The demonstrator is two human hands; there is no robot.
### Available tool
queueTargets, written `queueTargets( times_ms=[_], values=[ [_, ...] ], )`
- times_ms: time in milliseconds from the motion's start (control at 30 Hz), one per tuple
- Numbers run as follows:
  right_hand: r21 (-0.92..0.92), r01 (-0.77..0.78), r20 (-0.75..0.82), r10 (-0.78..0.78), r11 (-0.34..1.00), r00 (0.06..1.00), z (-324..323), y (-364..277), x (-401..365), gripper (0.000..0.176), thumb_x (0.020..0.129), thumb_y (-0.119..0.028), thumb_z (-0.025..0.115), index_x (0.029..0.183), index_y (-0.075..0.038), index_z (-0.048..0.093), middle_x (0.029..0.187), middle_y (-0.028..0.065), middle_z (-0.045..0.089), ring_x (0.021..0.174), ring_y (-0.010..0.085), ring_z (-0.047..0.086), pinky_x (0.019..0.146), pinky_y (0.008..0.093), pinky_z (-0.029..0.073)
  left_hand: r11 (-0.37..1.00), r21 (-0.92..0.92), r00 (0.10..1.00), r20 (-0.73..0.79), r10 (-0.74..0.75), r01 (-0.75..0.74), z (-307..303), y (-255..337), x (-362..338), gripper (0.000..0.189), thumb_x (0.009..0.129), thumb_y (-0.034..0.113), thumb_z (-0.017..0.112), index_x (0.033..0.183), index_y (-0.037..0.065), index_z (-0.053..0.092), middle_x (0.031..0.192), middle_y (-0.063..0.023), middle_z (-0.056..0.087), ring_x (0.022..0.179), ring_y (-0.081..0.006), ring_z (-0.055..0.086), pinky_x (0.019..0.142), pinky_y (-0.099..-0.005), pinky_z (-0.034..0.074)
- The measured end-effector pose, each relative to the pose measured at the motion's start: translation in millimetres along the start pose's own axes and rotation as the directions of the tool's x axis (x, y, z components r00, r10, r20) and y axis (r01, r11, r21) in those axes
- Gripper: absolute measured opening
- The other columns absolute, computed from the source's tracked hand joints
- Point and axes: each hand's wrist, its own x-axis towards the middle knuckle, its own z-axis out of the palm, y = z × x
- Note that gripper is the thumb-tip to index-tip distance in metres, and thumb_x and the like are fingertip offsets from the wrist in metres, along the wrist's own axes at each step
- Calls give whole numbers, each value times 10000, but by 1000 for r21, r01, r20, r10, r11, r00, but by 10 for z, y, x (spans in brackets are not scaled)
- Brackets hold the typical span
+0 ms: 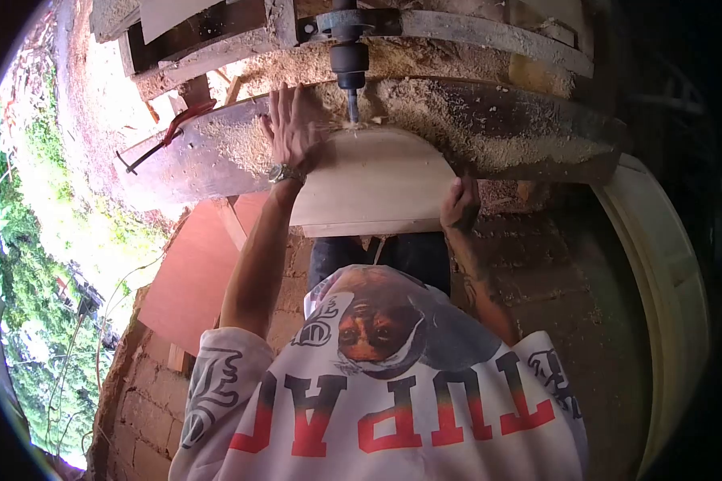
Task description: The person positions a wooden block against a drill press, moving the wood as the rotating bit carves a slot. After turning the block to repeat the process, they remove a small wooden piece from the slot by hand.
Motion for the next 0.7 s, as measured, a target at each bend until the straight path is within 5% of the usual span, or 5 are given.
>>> queueTargets(
  times_ms=[133, 233, 400, 533, 700],
  values=[
    [134, -67, 93, 54, 989, 994, -4, 24, -40, 441, 1121, -383, 446, 1074, 31, 594, 976, 327, 614, 904, 529, 620, 692, 550, 489, 1000, -5, 1000, -10, 27, -27, 20, -82, -5, 792, 985, 390, 532, 1717, 279, 251, 1792, -76, 196, 1653, -337, 139, 1265, -687, 101],
    [63, -322, 280, 293, 945, 914, -48, 89, -113, 434, 1113, -404, 454, 1130, 2, 607, 968, 321, 638, 902, 537, 633, 714, 557, 494, 1000, 14, 1000, 28, -11, 11, -37, 7, -31, 808, 981, 380, 533, 1723, 270, 231, 1790, -86, 200, 1655, -334, 130, 1283, -659, 84],
    [-39, -232, 129, 235, 972, 963, 225, 654, -464, 431, 1110, -437, 432, 1086, -38, 594, 867, 271, 633, 822, 471, 666, 710, 537, 493, 1000, -10, 999, 38, 5, -4, -44, 31, -201, 849, 955, 395, 546, 1720, 203, 233, 1802, -103, 141, 1663, -345, 83, 1288, -656, 70],
    [-63, -270, 358, 274, 961, 893, -177, 429, -492, 476, 1113, -465, 415, 1137, -30, 608, 896, 237, 631, 832, 387, 666, 730, 484, 495, 999, -36, 998, 59, -19, 21, -103, 99, -456, 878, 960, 463, 527, 1722, 162, 212, 1795, -130, 158, 1656, -370, 97, 1291, -635, 62],
    [126, -293, 310, 243, 948, 919, -11, 410, -618, 508, 1109, -499, 420, 1265, -66, 633, 913, 220, 623, 807, 341, 645, 741, 446, 493, 995, -100, 1000, 14, 13, -11, -147, 88, -451, 870, 1009, 613, 426, 1713, 142, 231, 1782, -139, 197, 1647, -384, 127, 1289, -626, 72]
  ],
)
